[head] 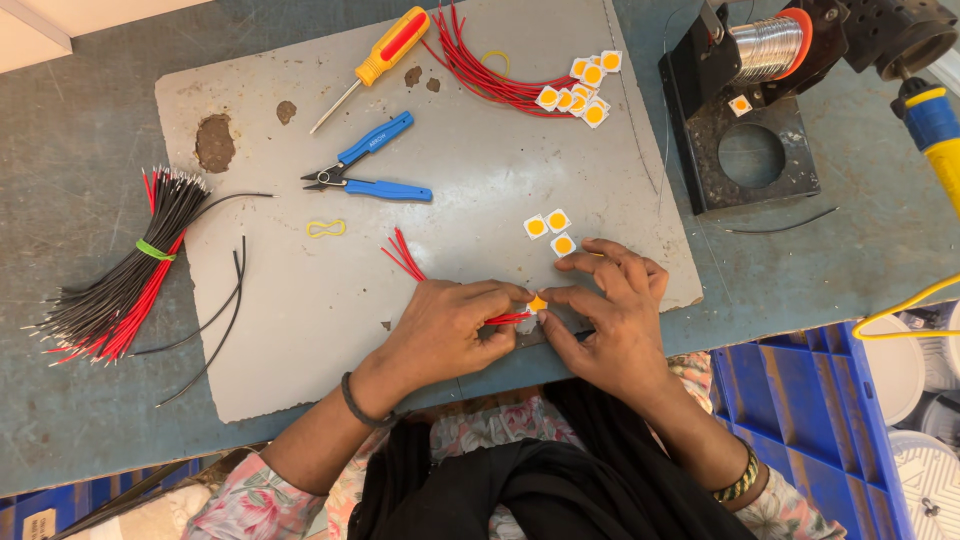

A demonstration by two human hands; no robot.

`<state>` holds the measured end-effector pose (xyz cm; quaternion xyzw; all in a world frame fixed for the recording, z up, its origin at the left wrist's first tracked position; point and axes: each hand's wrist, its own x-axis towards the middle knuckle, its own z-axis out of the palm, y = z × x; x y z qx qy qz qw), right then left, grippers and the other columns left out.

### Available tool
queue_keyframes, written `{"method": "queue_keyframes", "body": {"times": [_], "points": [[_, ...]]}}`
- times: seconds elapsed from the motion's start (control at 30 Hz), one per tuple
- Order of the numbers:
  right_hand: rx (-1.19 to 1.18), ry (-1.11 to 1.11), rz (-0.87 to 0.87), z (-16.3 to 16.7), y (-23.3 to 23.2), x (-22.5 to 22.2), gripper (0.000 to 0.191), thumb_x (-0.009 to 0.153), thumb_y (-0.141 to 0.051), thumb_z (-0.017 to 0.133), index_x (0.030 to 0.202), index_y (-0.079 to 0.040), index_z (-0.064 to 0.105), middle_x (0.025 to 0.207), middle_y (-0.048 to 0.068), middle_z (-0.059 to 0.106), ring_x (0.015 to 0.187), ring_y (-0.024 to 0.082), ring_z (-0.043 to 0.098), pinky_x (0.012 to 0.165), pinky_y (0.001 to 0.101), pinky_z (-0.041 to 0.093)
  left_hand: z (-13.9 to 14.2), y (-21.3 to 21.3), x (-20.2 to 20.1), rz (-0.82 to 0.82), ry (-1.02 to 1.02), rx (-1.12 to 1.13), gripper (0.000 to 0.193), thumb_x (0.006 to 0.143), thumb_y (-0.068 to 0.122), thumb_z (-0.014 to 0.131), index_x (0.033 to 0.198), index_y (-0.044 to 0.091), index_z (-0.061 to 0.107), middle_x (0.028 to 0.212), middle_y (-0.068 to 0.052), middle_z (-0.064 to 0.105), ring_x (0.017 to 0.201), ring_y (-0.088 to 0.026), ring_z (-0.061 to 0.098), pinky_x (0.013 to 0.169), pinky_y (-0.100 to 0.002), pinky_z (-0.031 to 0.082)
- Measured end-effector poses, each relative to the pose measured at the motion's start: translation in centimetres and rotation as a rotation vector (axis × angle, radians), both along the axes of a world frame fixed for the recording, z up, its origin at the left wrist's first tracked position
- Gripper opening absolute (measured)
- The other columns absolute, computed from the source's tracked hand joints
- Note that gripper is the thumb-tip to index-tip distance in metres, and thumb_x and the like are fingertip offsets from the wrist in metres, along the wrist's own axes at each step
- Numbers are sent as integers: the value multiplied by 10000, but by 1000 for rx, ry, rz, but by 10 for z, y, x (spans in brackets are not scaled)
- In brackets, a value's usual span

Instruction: The person solders red wires to small square LED modules on a workbench. They use a soldering iron and solder wire, then cut and strip additional wires with pliers before continuing to solder more LEDs.

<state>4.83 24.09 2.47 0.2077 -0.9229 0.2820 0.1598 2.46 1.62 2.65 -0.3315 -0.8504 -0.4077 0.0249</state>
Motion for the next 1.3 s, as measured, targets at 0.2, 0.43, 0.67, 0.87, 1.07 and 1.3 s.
{"method": "queue_keyframes", "body": {"times": [0.2,0.43,0.67,0.87,1.07,1.3], "points": [[0,-4,2,0,0,-1,212,739,-197,838,943,-177,784,1237,3,664,1343,285,498,1058,467,288,0,2,1,-3,41,-19,148,800,141,732,927,72,695,1005,7,766,678,-221,708,567,-355,544],[-693,-160,-71,-14,40,2,334,958,-101,755,1273,-177,670,1188,61,676,1063,189,593,946,327,479,-2,3,2,4,47,-68,121,792,131,716,888,69,677,1000,17,769,666,-228,696,554,-360,532],[-1765,-168,-136,-6,143,-39,548,1162,-108,635,1600,-217,324,996,51,639,830,157,621,776,311,527,-2,2,2,11,35,-48,135,775,150,732,850,67,655,1037,20,777,674,-232,700,565,-360,542],[-1391,50,-234,-11,189,-86,487,1184,-119,697,1590,-143,429,936,42,579,707,131,539,641,278,432,-1,3,1,30,63,-20,157,775,150,751,906,75,709,1000,-11,774,642,-245,693,554,-358,545],[-982,423,-453,-18,218,-80,394,1164,-351,614,1409,-43,632,900,87,698,603,114,575,531,235,424,0,4,1,26,54,-17,135,781,154,753,874,73,698,1007,-9,781,638,-246,698,548,-357,546],[-1145,507,-403,-8,199,8,329,1165,-297,695,1179,9,576,834,84,548,552,132,466,526,277,358,-1,7,-1,30,45,-41,167,766,162,745,909,81,716,982,-8,775,636,-262,697,537,-373,545]]}}
